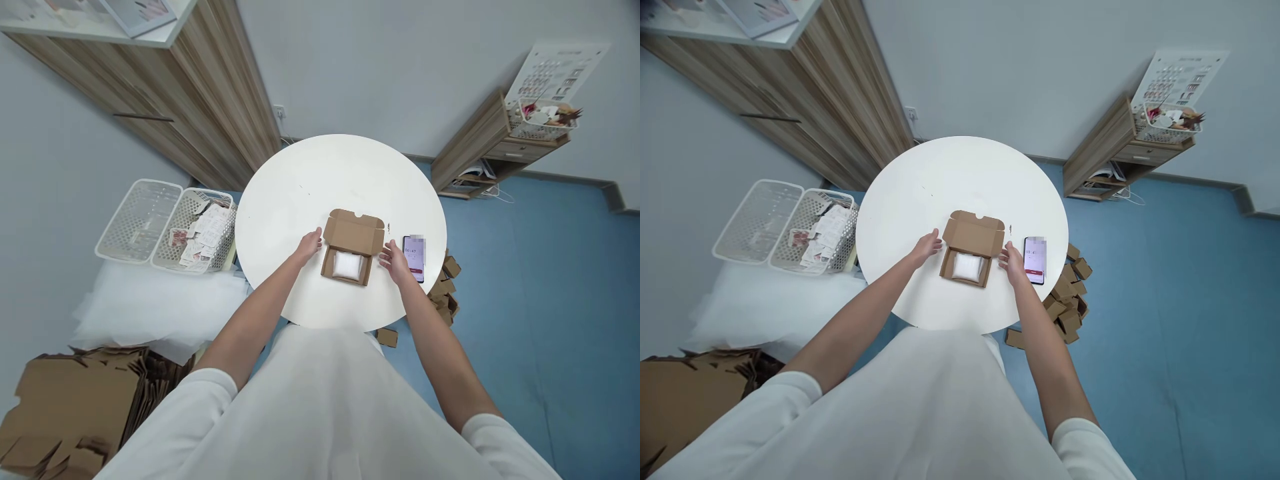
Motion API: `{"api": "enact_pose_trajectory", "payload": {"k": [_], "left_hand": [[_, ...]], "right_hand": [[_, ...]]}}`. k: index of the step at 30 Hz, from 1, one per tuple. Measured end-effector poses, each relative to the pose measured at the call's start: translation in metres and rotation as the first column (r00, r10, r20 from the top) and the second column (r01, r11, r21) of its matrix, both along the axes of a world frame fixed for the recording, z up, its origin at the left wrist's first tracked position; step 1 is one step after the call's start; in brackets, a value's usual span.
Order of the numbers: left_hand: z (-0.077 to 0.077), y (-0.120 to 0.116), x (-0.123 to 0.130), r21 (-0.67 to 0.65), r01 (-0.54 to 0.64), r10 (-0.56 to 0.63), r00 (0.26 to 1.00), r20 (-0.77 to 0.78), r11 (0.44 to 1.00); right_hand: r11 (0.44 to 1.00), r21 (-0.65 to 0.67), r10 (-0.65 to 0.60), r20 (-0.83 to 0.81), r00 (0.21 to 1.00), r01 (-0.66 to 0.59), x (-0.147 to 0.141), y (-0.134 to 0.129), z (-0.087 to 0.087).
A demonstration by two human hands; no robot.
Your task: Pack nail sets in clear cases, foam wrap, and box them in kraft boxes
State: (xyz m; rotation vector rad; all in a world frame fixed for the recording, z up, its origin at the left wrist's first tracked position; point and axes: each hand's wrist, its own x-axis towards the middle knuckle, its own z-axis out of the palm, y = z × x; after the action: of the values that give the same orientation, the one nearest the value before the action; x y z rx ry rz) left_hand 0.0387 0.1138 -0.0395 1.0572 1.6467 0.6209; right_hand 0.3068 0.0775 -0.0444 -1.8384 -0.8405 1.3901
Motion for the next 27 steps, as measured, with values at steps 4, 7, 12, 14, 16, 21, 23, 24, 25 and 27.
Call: {"api": "enact_pose_trajectory", "payload": {"k": [4, 7, 12, 14, 16, 21, 23, 24, 25, 27], "left_hand": [[-0.003, 0.002, 0.006, -0.129, -0.008, 0.033, 0.981, 0.191, 0.992], [-0.003, -0.001, 0.008, -0.061, 0.010, 0.003, 0.979, 0.205, 0.998], [0.004, -0.002, -0.001, 0.014, 0.011, -0.014, 0.973, 0.228, 1.000], [0.006, -0.003, -0.005, 0.004, 0.037, -0.037, 0.968, 0.249, 0.999], [0.008, -0.005, -0.008, -0.008, 0.064, -0.060, 0.962, 0.266, 0.998], [0.006, -0.012, -0.009, -0.018, 0.066, -0.060, 0.968, 0.246, 0.998], [0.004, -0.013, -0.010, -0.034, 0.061, -0.052, 0.971, 0.232, 0.998], [0.003, -0.014, -0.011, -0.045, 0.067, -0.054, 0.971, 0.233, 0.997], [0.002, -0.014, -0.012, -0.056, 0.078, -0.062, 0.969, 0.237, 0.995], [0.001, -0.015, -0.015, -0.074, 0.105, -0.083, 0.964, 0.252, 0.992]], "right_hand": [[0.995, -0.066, 0.060, -0.233, 0.971, -0.077, -0.008, 0.008, -0.011], [0.993, -0.018, 0.108, -0.246, 0.963, -0.116, -0.020, 0.018, -0.008], [0.980, 0.068, 0.199, -0.241, 0.950, -0.188, -0.030, 0.037, 0.010], [0.970, 0.083, 0.242, -0.218, 0.946, -0.229, -0.031, 0.039, 0.015], [0.964, 0.080, 0.264, -0.179, 0.948, -0.253, -0.030, 0.038, 0.017], [0.959, 0.078, 0.280, -0.122, 0.952, -0.272, -0.028, 0.032, 0.011], [0.954, 0.082, 0.298, -0.150, 0.943, -0.288, -0.026, 0.030, 0.008], [0.955, 0.083, 0.296, -0.171, 0.940, -0.286, -0.025, 0.029, 0.008], [0.958, 0.080, 0.285, -0.191, 0.939, -0.274, -0.024, 0.028, 0.007], [0.968, 0.068, 0.252, -0.223, 0.942, -0.242, -0.023, 0.025, 0.006]]}}
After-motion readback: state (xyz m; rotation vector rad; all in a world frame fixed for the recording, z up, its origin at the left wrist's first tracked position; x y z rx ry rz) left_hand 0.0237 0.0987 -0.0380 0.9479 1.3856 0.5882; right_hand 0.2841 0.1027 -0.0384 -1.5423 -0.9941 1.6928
